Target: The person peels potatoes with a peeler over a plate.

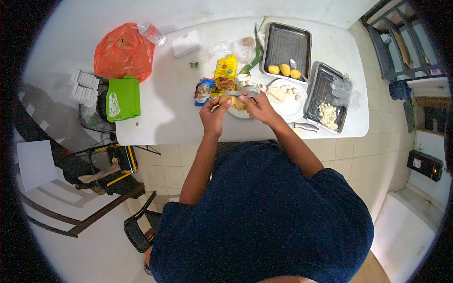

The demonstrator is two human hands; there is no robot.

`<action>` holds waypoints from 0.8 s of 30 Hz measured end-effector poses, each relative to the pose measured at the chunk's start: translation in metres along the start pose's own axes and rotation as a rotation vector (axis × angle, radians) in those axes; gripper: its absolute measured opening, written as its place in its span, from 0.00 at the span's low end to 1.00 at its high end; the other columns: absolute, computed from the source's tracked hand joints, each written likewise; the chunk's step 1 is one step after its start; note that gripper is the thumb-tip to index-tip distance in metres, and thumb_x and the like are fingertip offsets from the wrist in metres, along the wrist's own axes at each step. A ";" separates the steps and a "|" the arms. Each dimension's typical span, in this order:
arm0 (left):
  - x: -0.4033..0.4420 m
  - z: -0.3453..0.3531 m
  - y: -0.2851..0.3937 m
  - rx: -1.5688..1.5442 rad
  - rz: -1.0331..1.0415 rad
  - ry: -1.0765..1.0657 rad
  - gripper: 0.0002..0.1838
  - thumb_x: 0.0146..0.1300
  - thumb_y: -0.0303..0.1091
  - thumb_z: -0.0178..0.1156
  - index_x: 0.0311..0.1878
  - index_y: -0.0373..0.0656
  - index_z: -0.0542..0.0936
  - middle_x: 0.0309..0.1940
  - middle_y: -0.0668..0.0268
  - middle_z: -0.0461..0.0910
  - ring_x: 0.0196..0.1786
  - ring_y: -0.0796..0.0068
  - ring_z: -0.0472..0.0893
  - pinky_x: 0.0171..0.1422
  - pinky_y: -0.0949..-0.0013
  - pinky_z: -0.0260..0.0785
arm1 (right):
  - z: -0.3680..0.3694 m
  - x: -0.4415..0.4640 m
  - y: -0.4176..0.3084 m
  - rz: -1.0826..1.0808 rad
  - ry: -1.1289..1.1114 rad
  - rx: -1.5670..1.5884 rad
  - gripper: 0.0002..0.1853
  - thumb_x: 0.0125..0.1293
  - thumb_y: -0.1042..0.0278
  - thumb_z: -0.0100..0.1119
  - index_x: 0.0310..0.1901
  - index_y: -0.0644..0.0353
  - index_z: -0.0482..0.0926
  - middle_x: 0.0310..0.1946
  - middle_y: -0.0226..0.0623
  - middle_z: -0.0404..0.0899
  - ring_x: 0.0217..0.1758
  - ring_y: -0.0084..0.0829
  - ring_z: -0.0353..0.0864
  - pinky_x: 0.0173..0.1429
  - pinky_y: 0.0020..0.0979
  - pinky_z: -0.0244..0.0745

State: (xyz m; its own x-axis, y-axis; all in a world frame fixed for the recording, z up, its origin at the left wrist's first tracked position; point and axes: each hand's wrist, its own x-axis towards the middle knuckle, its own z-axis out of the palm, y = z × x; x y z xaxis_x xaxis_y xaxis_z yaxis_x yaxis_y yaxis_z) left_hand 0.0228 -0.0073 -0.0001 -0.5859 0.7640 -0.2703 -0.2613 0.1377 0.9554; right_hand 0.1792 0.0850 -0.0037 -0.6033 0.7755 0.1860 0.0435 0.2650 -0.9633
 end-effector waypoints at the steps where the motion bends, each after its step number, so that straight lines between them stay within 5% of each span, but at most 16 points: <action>1: 0.004 -0.002 -0.007 -0.024 0.005 0.008 0.17 0.53 0.28 0.75 0.43 0.34 0.81 0.40 0.63 0.81 0.42 0.78 0.78 0.49 0.74 0.72 | 0.001 0.000 -0.002 -0.050 0.004 -0.008 0.13 0.72 0.61 0.55 0.39 0.64 0.79 0.27 0.37 0.77 0.32 0.24 0.74 0.36 0.30 0.70; 8: 0.008 -0.002 -0.022 -0.094 0.055 0.071 0.18 0.52 0.27 0.75 0.43 0.32 0.79 0.41 0.62 0.81 0.43 0.76 0.79 0.50 0.74 0.73 | 0.009 -0.002 -0.014 -0.046 0.007 0.084 0.09 0.71 0.66 0.57 0.40 0.65 0.77 0.33 0.37 0.78 0.37 0.28 0.77 0.43 0.31 0.72; 24: -0.009 0.015 -0.001 -0.005 0.092 0.118 0.21 0.53 0.26 0.74 0.47 0.32 0.76 0.43 0.58 0.81 0.45 0.73 0.81 0.50 0.72 0.75 | 0.015 0.005 -0.013 -0.196 0.091 -0.063 0.13 0.70 0.64 0.57 0.41 0.69 0.78 0.35 0.45 0.75 0.35 0.35 0.75 0.41 0.32 0.71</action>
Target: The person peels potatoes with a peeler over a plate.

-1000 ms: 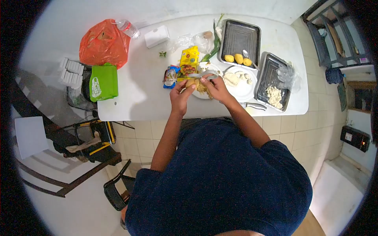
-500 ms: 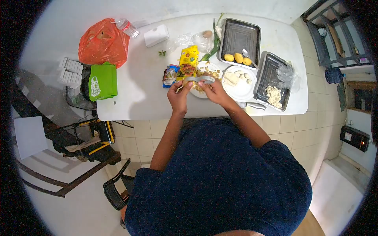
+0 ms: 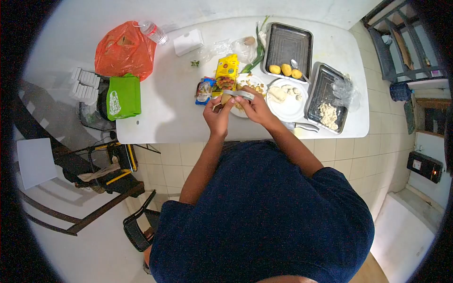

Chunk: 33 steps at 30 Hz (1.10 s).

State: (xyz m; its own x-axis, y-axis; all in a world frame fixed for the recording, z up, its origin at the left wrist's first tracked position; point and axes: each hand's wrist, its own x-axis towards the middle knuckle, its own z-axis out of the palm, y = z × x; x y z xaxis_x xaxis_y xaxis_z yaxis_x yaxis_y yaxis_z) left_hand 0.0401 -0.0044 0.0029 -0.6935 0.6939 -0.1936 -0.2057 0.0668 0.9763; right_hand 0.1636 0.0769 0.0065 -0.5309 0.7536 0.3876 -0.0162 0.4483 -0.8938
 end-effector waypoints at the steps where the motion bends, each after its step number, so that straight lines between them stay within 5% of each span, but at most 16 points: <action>1: 0.001 -0.001 0.001 0.009 -0.004 0.004 0.21 0.54 0.26 0.74 0.48 0.32 0.76 0.43 0.58 0.81 0.45 0.73 0.81 0.50 0.72 0.75 | -0.001 0.000 0.005 -0.002 -0.025 -0.027 0.13 0.69 0.64 0.57 0.41 0.69 0.77 0.34 0.45 0.74 0.35 0.37 0.75 0.42 0.33 0.71; 11: 0.000 -0.003 -0.007 -0.047 -0.002 -0.038 0.21 0.54 0.26 0.73 0.48 0.31 0.76 0.44 0.58 0.80 0.47 0.70 0.80 0.54 0.69 0.74 | -0.003 0.003 -0.011 -0.003 -0.004 0.002 0.10 0.69 0.68 0.56 0.41 0.69 0.76 0.33 0.47 0.73 0.35 0.40 0.75 0.41 0.34 0.70; 17: -0.003 0.002 -0.008 -0.124 -0.009 0.004 0.20 0.53 0.23 0.73 0.47 0.34 0.76 0.43 0.58 0.81 0.45 0.72 0.81 0.48 0.71 0.76 | -0.003 0.005 0.002 -0.004 0.017 0.023 0.10 0.70 0.66 0.56 0.41 0.67 0.77 0.31 0.41 0.74 0.32 0.31 0.73 0.36 0.31 0.69; 20: -0.001 -0.002 0.002 -0.073 -0.004 -0.037 0.20 0.53 0.22 0.73 0.47 0.34 0.75 0.44 0.57 0.80 0.46 0.72 0.81 0.49 0.71 0.76 | -0.010 -0.002 -0.001 0.204 -0.072 0.009 0.15 0.71 0.63 0.54 0.48 0.68 0.78 0.44 0.53 0.77 0.45 0.46 0.80 0.49 0.38 0.75; 26: 0.000 -0.005 -0.002 -0.097 0.042 -0.139 0.20 0.53 0.21 0.72 0.47 0.34 0.75 0.48 0.56 0.79 0.48 0.70 0.81 0.53 0.71 0.76 | -0.006 0.002 0.010 0.227 -0.064 0.009 0.12 0.70 0.60 0.56 0.38 0.62 0.78 0.23 0.40 0.72 0.24 0.33 0.71 0.30 0.35 0.65; 33: -0.001 -0.009 -0.011 -0.075 -0.019 -0.183 0.19 0.54 0.20 0.71 0.49 0.34 0.77 0.49 0.57 0.79 0.50 0.69 0.81 0.55 0.69 0.76 | -0.001 -0.002 0.028 0.212 0.015 0.070 0.11 0.70 0.59 0.58 0.36 0.60 0.77 0.19 0.34 0.69 0.21 0.27 0.66 0.28 0.31 0.61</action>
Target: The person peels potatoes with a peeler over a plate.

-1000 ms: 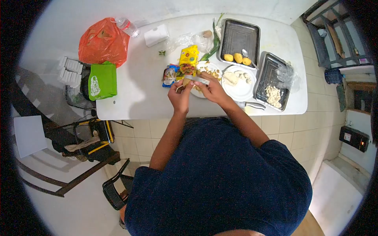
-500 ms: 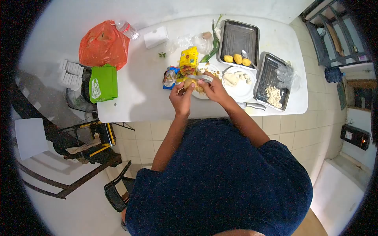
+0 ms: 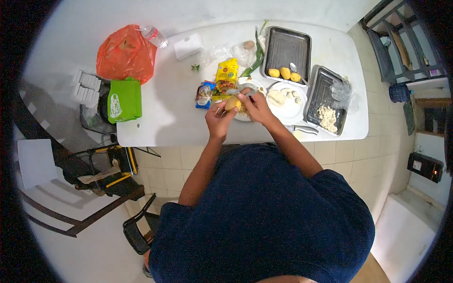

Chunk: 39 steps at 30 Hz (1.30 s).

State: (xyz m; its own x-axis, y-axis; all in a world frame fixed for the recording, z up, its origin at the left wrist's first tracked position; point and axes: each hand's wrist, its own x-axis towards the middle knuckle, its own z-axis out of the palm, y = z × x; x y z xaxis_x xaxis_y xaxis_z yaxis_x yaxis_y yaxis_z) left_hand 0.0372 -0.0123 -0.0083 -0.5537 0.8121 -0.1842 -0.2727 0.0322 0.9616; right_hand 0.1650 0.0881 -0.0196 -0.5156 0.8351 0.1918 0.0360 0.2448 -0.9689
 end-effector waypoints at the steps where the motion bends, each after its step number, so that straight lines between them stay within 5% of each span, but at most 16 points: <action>1: -0.003 0.004 0.000 0.026 -0.008 -0.041 0.19 0.54 0.20 0.70 0.50 0.34 0.77 0.49 0.58 0.80 0.51 0.69 0.81 0.57 0.67 0.75 | 0.002 0.003 0.003 0.014 0.003 -0.010 0.11 0.70 0.60 0.58 0.36 0.60 0.76 0.19 0.32 0.68 0.22 0.25 0.66 0.28 0.30 0.61; 8: 0.009 -0.003 -0.008 -0.066 0.055 -0.052 0.22 0.55 0.19 0.68 0.55 0.32 0.77 0.54 0.60 0.78 0.53 0.71 0.79 0.59 0.69 0.74 | -0.012 0.005 -0.002 0.086 0.058 0.141 0.11 0.72 0.61 0.56 0.35 0.60 0.75 0.21 0.25 0.68 0.26 0.17 0.64 0.30 0.26 0.61; 17: 0.015 -0.024 -0.011 -0.298 -0.156 -0.167 0.26 0.62 0.19 0.59 0.64 0.35 0.69 0.58 0.59 0.75 0.60 0.67 0.75 0.65 0.65 0.70 | -0.011 -0.006 0.002 0.008 0.023 0.116 0.09 0.71 0.64 0.58 0.34 0.60 0.76 0.22 0.24 0.68 0.27 0.18 0.65 0.32 0.25 0.62; 26: 0.020 -0.033 -0.013 -0.694 -0.445 -0.266 0.22 0.71 0.31 0.52 0.65 0.33 0.66 0.64 0.55 0.70 0.67 0.59 0.70 0.75 0.55 0.62 | -0.001 -0.008 -0.002 0.007 0.038 0.107 0.08 0.70 0.65 0.59 0.35 0.60 0.76 0.23 0.25 0.69 0.26 0.18 0.65 0.31 0.25 0.62; 39: 0.016 -0.031 -0.020 -0.598 -0.359 -0.266 0.19 0.70 0.31 0.54 0.61 0.35 0.70 0.59 0.56 0.75 0.64 0.59 0.73 0.74 0.56 0.64 | -0.001 -0.014 -0.016 -0.028 -0.022 0.010 0.09 0.71 0.63 0.56 0.35 0.59 0.77 0.19 0.31 0.71 0.20 0.23 0.67 0.26 0.29 0.61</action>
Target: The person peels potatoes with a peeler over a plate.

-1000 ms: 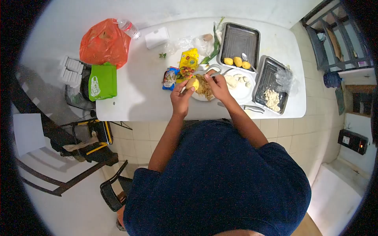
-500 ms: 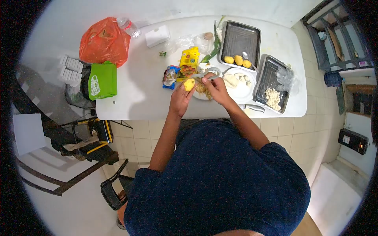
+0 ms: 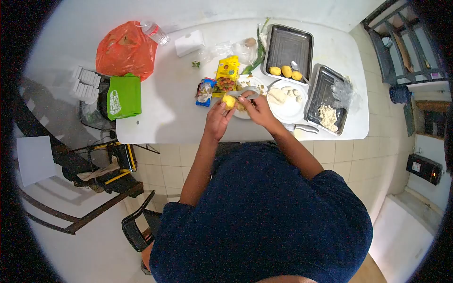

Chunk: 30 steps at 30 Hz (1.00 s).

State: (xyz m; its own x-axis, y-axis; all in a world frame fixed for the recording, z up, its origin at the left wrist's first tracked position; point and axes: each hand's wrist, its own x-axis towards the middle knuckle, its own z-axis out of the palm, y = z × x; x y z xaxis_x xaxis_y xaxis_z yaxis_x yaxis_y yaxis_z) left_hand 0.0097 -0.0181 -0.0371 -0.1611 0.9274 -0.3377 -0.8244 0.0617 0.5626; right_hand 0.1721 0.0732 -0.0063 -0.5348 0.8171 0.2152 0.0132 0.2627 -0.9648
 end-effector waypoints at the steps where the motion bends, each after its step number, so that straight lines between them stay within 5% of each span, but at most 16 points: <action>1: 0.000 0.000 0.000 0.020 0.002 -0.001 0.18 0.70 0.31 0.54 0.60 0.35 0.70 0.59 0.56 0.75 0.64 0.59 0.74 0.73 0.56 0.65 | 0.004 0.000 0.004 -0.038 0.008 0.006 0.10 0.71 0.63 0.56 0.35 0.59 0.77 0.19 0.32 0.71 0.20 0.24 0.67 0.26 0.29 0.61; 11: -0.006 0.014 0.002 0.273 0.110 0.092 0.18 0.66 0.24 0.57 0.59 0.35 0.71 0.56 0.56 0.76 0.60 0.56 0.77 0.68 0.54 0.70 | -0.001 0.007 -0.023 0.019 -0.026 -0.128 0.12 0.72 0.62 0.55 0.36 0.63 0.77 0.20 0.36 0.73 0.23 0.26 0.71 0.29 0.29 0.65; 17: -0.007 0.014 -0.002 0.009 0.144 0.059 0.21 0.64 0.22 0.58 0.61 0.35 0.71 0.55 0.58 0.76 0.58 0.63 0.78 0.65 0.58 0.73 | 0.004 0.013 -0.018 -0.165 0.034 -0.081 0.13 0.72 0.60 0.55 0.37 0.62 0.78 0.21 0.37 0.75 0.24 0.29 0.73 0.30 0.31 0.66; 20: -0.008 0.012 -0.001 0.073 0.088 0.067 0.21 0.64 0.22 0.58 0.61 0.36 0.72 0.55 0.58 0.76 0.59 0.64 0.78 0.65 0.59 0.73 | 0.002 0.007 -0.001 -0.068 -0.036 -0.122 0.13 0.72 0.60 0.55 0.37 0.62 0.78 0.23 0.36 0.76 0.25 0.28 0.73 0.30 0.30 0.67; 23: -0.009 0.010 0.003 0.257 0.063 0.031 0.22 0.64 0.22 0.58 0.62 0.35 0.71 0.55 0.58 0.77 0.59 0.65 0.77 0.64 0.60 0.73 | 0.003 0.008 -0.015 -0.047 -0.008 -0.071 0.12 0.71 0.62 0.54 0.44 0.63 0.77 0.32 0.46 0.80 0.34 0.42 0.80 0.39 0.38 0.73; 26: -0.009 0.003 -0.011 0.333 -0.011 -0.101 0.24 0.64 0.22 0.59 0.64 0.33 0.69 0.56 0.59 0.76 0.59 0.66 0.77 0.62 0.62 0.74 | -0.001 0.017 -0.001 -0.019 0.000 -0.095 0.12 0.71 0.62 0.55 0.42 0.63 0.77 0.29 0.41 0.79 0.30 0.35 0.78 0.35 0.34 0.71; 30: -0.010 0.030 -0.002 0.268 0.060 -0.005 0.27 0.62 0.21 0.60 0.65 0.32 0.68 0.57 0.58 0.74 0.57 0.66 0.77 0.61 0.64 0.74 | -0.006 0.017 0.017 0.045 0.123 -0.005 0.11 0.71 0.61 0.56 0.37 0.61 0.76 0.22 0.29 0.72 0.25 0.21 0.68 0.31 0.27 0.64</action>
State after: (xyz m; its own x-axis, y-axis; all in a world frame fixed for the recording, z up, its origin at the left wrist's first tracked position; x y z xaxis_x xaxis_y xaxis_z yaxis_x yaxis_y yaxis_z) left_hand 0.0293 -0.0160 -0.0125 -0.2020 0.9342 -0.2942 -0.6401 0.1014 0.7615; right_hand 0.1677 0.0947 -0.0180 -0.4257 0.8849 0.1890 0.0389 0.2266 -0.9732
